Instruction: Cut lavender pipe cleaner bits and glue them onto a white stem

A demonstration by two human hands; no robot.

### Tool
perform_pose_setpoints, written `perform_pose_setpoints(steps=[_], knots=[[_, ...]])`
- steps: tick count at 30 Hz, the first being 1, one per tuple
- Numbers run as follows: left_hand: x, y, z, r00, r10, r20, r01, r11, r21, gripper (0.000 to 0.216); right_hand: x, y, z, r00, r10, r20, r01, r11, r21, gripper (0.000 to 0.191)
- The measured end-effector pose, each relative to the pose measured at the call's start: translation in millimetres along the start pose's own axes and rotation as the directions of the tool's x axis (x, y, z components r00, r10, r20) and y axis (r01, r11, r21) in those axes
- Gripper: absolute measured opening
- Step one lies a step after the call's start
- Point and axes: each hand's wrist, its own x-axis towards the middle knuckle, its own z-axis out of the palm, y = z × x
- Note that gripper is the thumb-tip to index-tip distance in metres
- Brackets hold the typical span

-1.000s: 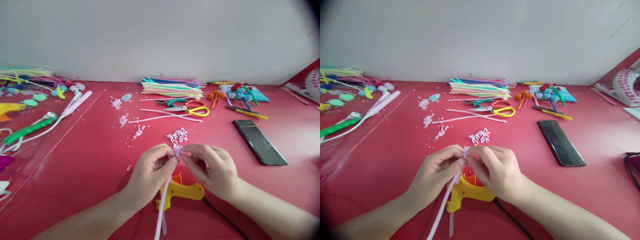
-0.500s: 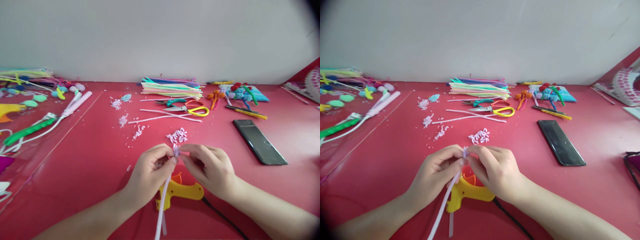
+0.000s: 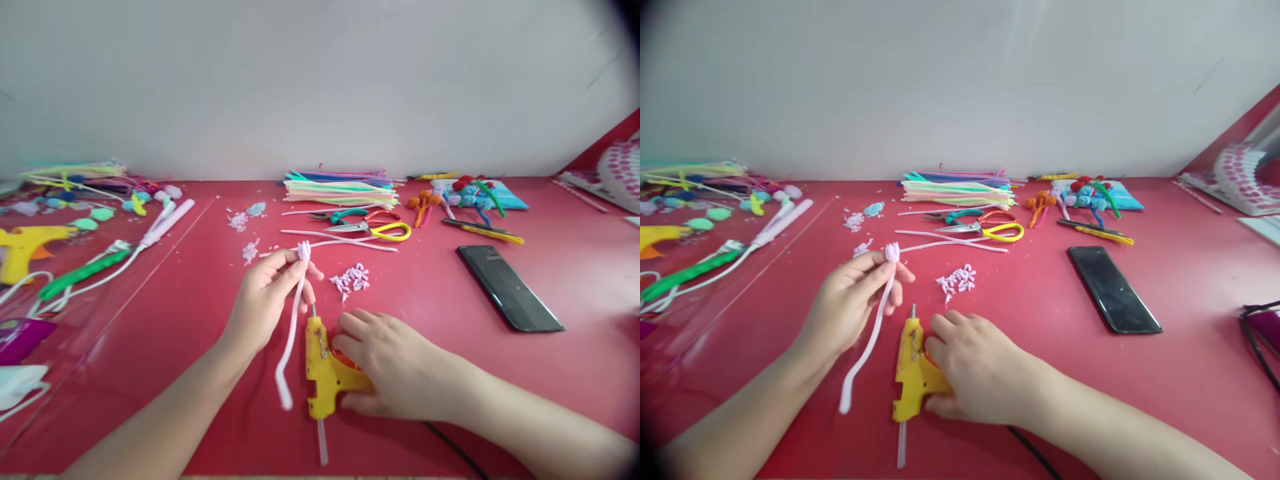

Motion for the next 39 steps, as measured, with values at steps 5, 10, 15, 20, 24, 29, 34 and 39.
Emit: perform_pose_setpoints(steps=[5,10,15,20,24,29,34,39], knots=[[3.0,14.1,3.1,0.991,-0.038,0.129,0.037,0.999,0.01,0.015,-0.6,0.7,-0.5,0.997,0.039,0.063,-0.043,0.997,0.071,0.02],[1.5,24.5,4.8,0.987,-0.033,0.156,0.042,0.998,-0.056,0.013,-3.1,22.1,-18.2,0.961,0.233,-0.149,-0.191,0.949,0.252,0.022],[-1.3,20.3,12.8,0.986,-0.072,0.153,0.102,0.975,-0.196,0.006,-4.8,39.8,-42.3,0.823,0.322,-0.468,-0.193,0.933,0.303,0.026],[-3.7,4.2,21.3,0.973,-0.132,0.19,0.179,0.951,-0.254,0.007,-4.6,40.7,-31.4,0.759,0.328,-0.562,-0.105,0.914,0.392,0.02],[-5.2,-5.1,20.2,0.978,-0.122,0.17,0.158,0.964,-0.216,0.013,-13.9,45.6,-8.3,0.769,0.362,-0.526,-0.021,0.837,0.546,0.018],[-8.7,-9.6,17.0,0.991,-0.098,0.092,0.106,0.99,-0.089,0.018,-25.5,40.6,-0.1,0.775,0.415,-0.477,0.011,0.746,0.666,0.012],[-13.6,-17.4,22.0,0.981,-0.17,0.096,0.182,0.974,-0.135,0.023,-25.1,30.5,3.5,0.801,0.336,-0.496,0.003,0.826,0.564,0.011],[-13.6,-20.3,24.1,0.977,-0.179,0.114,0.193,0.973,-0.124,0.024,-23.3,29.8,6.7,0.819,0.278,-0.502,0.006,0.871,0.491,0.011]])
